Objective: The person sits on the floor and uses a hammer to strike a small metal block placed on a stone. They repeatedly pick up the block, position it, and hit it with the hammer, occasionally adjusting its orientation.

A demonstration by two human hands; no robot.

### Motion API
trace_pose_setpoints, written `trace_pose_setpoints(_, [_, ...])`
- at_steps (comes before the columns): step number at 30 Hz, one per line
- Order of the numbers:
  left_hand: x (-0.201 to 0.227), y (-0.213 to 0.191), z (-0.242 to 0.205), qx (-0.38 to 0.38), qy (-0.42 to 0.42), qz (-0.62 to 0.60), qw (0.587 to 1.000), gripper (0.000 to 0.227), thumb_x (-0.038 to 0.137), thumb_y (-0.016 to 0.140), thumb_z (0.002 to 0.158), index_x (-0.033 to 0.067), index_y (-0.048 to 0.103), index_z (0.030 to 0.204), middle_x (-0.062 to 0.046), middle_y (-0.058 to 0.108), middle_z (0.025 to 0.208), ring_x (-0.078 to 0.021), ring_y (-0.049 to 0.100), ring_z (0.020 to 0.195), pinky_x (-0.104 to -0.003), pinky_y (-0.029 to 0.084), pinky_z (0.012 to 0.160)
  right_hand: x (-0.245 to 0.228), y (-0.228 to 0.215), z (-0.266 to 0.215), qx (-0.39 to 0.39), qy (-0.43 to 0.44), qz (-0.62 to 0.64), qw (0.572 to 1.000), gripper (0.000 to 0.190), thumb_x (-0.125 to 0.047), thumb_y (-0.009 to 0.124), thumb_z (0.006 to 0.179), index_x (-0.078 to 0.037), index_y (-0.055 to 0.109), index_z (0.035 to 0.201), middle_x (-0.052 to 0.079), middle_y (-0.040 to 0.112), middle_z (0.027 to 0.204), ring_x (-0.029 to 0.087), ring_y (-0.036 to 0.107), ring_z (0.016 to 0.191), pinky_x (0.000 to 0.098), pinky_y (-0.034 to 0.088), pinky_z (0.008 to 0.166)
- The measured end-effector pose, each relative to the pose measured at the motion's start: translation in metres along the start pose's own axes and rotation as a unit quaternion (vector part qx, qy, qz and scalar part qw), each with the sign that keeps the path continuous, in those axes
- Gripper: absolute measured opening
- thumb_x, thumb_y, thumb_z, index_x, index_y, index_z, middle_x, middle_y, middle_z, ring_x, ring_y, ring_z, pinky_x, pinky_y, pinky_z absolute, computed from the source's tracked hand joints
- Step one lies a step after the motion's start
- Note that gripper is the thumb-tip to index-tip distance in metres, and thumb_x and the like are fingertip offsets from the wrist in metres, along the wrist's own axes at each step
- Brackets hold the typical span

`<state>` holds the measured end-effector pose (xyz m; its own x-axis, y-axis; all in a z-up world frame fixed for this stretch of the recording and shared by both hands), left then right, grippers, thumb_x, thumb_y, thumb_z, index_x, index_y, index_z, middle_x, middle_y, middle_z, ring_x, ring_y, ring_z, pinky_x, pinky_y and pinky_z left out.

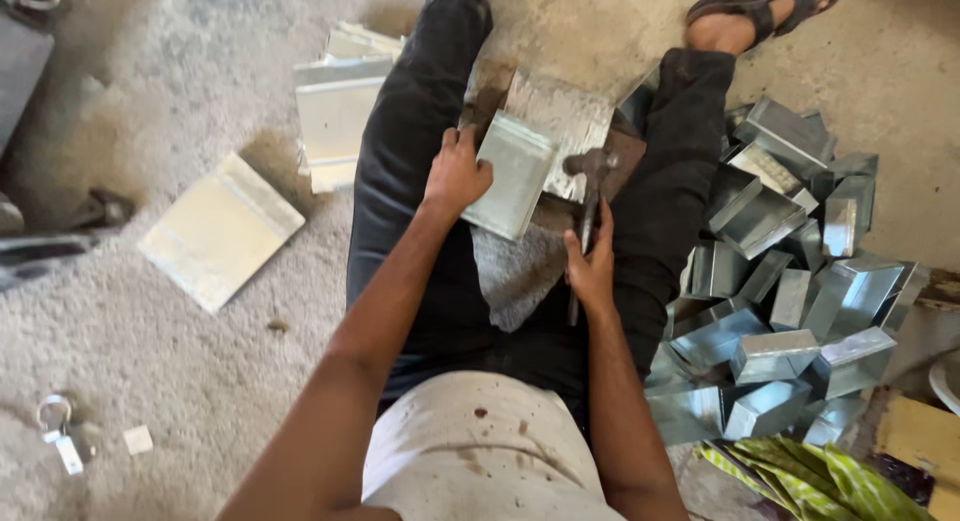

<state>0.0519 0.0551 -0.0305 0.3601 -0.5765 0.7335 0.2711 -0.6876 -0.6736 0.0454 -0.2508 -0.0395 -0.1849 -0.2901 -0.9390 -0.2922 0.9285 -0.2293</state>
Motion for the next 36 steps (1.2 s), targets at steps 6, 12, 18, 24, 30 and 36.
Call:
trace_pose_setpoints(6, [0.02,-0.052,-0.016,0.062,-0.047,-0.039,0.996,0.048,0.032,0.067,0.092,0.0044,0.058,0.13,-0.026,0.064,0.121,-0.0465,0.065,0.102,-0.053,0.053,0.086,-0.005,-0.004,0.002,0.016,-0.234,-0.088,0.968,0.063,-0.006,0.066,0.11,-0.008,0.031,0.162,0.011,0.062,0.116,0.014,0.059,0.093,0.0298,0.052,0.075])
trace_pose_setpoints(12, [-0.001,0.013,0.012,-0.103,-0.098,0.147,0.979,0.037,0.032,0.062,0.086,0.0062,0.062,0.114,-0.024,0.071,0.107,-0.0438,0.069,0.102,-0.054,0.052,0.092,0.018,-0.007,0.008,0.04,0.114,0.145,0.982,0.063,-0.009,0.058,0.099,-0.014,0.035,0.157,0.001,0.054,0.08,0.008,0.04,0.044,0.0278,0.034,0.038])
trace_pose_setpoints(18, [0.032,-0.011,0.007,0.078,0.027,-0.089,0.993,0.04,0.01,0.059,0.083,0.0052,0.057,0.122,-0.025,0.072,0.102,-0.0475,0.067,0.098,-0.054,0.052,0.087,0.014,-0.009,0.005,0.038,0.117,0.122,0.985,0.061,-0.015,0.058,0.103,-0.013,0.034,0.159,0.003,0.053,0.074,0.009,0.042,0.044,0.028,0.035,0.038])
trace_pose_setpoints(24, [0.08,-0.006,-0.028,0.158,0.188,-0.292,0.924,0.045,-0.012,0.062,0.079,-0.0014,0.055,0.122,-0.018,0.069,0.107,-0.0337,0.072,0.097,-0.041,0.057,0.088,0.02,-0.013,0.007,0.082,0.068,0.092,0.99,0.065,-0.009,0.062,0.097,-0.011,0.038,0.157,0.006,0.055,0.072,0.011,0.044,0.043,0.0304,0.036,0.037])
trace_pose_setpoints(30, [0.075,0.046,-0.015,0.131,0.19,-0.263,0.937,0.058,-0.015,0.054,0.072,0.0006,0.056,0.127,-0.027,0.067,0.111,-0.0491,0.065,0.106,-0.049,0.054,0.091,-0.05,-0.023,-0.031,0.138,-0.14,0.031,0.98,0.067,-0.002,0.062,0.102,-0.007,0.031,0.161,0.006,0.064,0.092,0.009,0.055,0.059,0.028,0.046,0.048])
trace_pose_setpoints(36, [0.072,0.054,-0.001,0.119,0.176,-0.259,0.942,0.053,-0.013,0.06,0.072,0.0023,0.056,0.122,-0.028,0.066,0.107,-0.0501,0.062,0.106,-0.05,0.052,0.09,-0.166,-0.021,-0.085,0.115,-0.249,0.079,0.958,0.072,-0.001,0.06,0.103,-0.012,0.017,0.161,0.007,0.06,0.103,0.01,0.059,0.058,0.0268,0.051,0.045])
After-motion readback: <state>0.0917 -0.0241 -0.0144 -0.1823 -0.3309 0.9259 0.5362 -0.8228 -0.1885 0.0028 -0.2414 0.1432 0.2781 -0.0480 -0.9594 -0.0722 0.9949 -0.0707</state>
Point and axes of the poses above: each hand's wrist, its own z-axis towards the middle knuckle, its own y-axis out of the palm, x = y × z, the point moved 9 cm from there along z, towards the middle knuckle
